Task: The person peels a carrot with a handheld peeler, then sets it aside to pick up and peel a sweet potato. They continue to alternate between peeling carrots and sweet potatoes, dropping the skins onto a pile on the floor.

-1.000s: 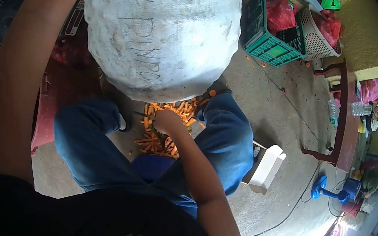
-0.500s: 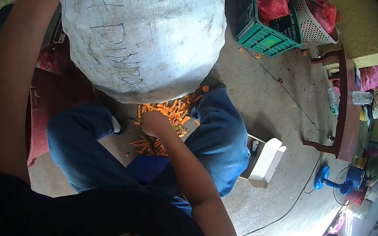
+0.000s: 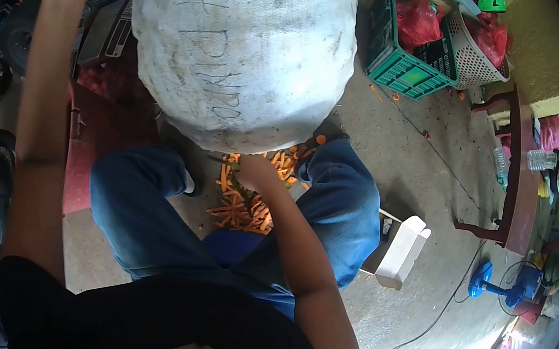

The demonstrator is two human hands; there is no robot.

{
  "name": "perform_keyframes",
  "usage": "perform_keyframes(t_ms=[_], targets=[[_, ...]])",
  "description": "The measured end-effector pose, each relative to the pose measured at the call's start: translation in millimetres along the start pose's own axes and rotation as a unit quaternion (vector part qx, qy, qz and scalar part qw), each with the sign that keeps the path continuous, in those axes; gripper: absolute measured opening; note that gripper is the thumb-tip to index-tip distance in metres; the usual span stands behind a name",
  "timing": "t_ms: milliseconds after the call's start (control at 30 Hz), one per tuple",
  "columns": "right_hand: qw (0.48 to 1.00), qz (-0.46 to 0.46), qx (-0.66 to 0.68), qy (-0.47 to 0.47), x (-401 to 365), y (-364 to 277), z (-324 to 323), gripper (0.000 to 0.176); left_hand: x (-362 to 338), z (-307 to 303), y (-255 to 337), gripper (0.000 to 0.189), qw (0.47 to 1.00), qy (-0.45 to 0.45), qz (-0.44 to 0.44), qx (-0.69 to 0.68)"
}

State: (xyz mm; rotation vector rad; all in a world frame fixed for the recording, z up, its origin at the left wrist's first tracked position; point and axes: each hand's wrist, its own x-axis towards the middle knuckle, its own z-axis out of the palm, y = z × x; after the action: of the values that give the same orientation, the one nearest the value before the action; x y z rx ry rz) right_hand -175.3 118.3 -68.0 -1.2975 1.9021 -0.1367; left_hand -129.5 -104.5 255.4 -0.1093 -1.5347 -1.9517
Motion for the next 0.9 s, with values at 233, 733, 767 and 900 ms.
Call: perform_keyframes(t_ms=[233, 733, 767, 900], targets=[[0.994, -0.014, 0.056, 0.094, 2, 29, -9, 0.036, -192, -11, -100, 0.032, 0.850, 0.140, -0.156, -0.484], [0.599, -0.038, 0.738, 0.308, -25, -12, -28, 0.019, -281, 11, -200, 0.040, 0.793, 0.240, -0.390, -0.401], [0.607, -0.026, 0.733, 0.306, -25, -12, -25, 0.022, -284, 11, -205, 0.042, 0.807, 0.238, -0.422, -0.337], [0.617, -0.026, 0.731, 0.289, -23, -20, -19, 0.024, -288, 11, -212, 0.042, 0.785, 0.229, -0.449, -0.361]])
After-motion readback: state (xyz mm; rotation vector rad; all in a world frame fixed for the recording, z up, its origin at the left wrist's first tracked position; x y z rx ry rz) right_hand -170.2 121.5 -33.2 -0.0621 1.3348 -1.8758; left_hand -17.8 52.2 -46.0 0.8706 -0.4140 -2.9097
